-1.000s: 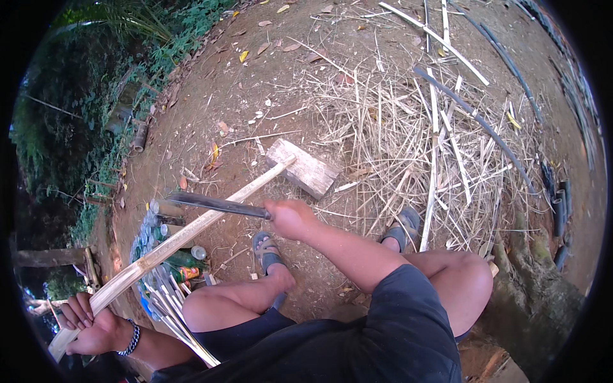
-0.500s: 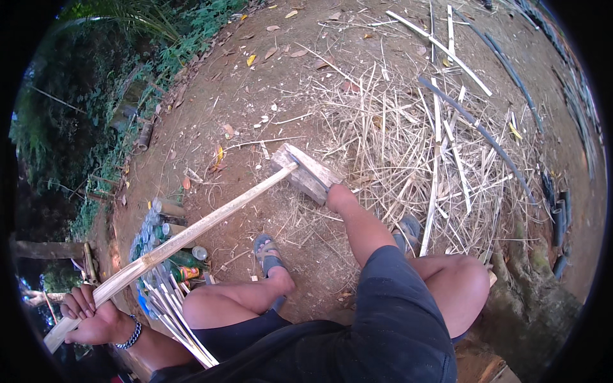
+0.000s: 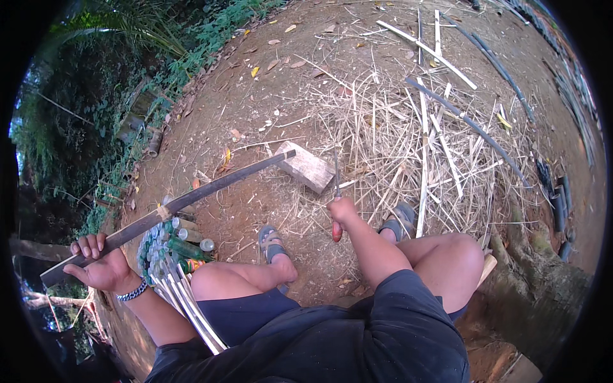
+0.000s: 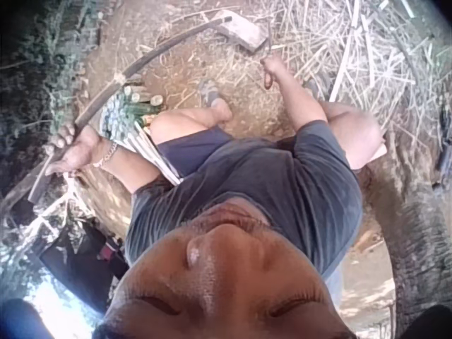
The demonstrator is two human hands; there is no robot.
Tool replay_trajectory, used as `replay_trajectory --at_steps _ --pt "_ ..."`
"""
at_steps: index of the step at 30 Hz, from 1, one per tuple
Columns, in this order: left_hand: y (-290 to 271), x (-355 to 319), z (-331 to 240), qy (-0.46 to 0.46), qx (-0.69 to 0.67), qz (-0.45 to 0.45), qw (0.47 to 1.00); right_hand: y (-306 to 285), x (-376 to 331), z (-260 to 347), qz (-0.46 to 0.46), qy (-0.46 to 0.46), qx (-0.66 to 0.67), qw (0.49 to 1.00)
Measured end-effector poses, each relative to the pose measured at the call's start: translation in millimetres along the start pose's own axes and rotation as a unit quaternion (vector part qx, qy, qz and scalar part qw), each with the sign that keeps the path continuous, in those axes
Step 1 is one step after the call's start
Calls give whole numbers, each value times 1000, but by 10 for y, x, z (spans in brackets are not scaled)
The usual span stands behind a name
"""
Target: The person uses a machete to scrape and shave the surface of a long bamboo strip while resting it against a wooden block.
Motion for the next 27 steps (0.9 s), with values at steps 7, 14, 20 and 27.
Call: replay_trajectory --at_steps 7,14,20,27 --pt "177 -191 -23 70 35 -80 994 310 -1068 1325 19 -240 -173 955" --pt "293 -325 -72 81 78 -73 991 1012 -2233 2314 153 -397 -264 866" --pt "200 -367 -49 65 48 -42 996 691 -942 1650 83 -234 -313 917" --pt "139 -375 -107 49 37 53 997 844 -1283 1998 163 -322 -341 868"
Point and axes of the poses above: each hand's wrist, its own x-axis towards the middle knuckle, its own y-axis out of the palm, z = x × y, the point moved 6 cm from there along x, towards the middle knuckle, and after that the axes turned 1 degree about -x, right-handed, at the moved point
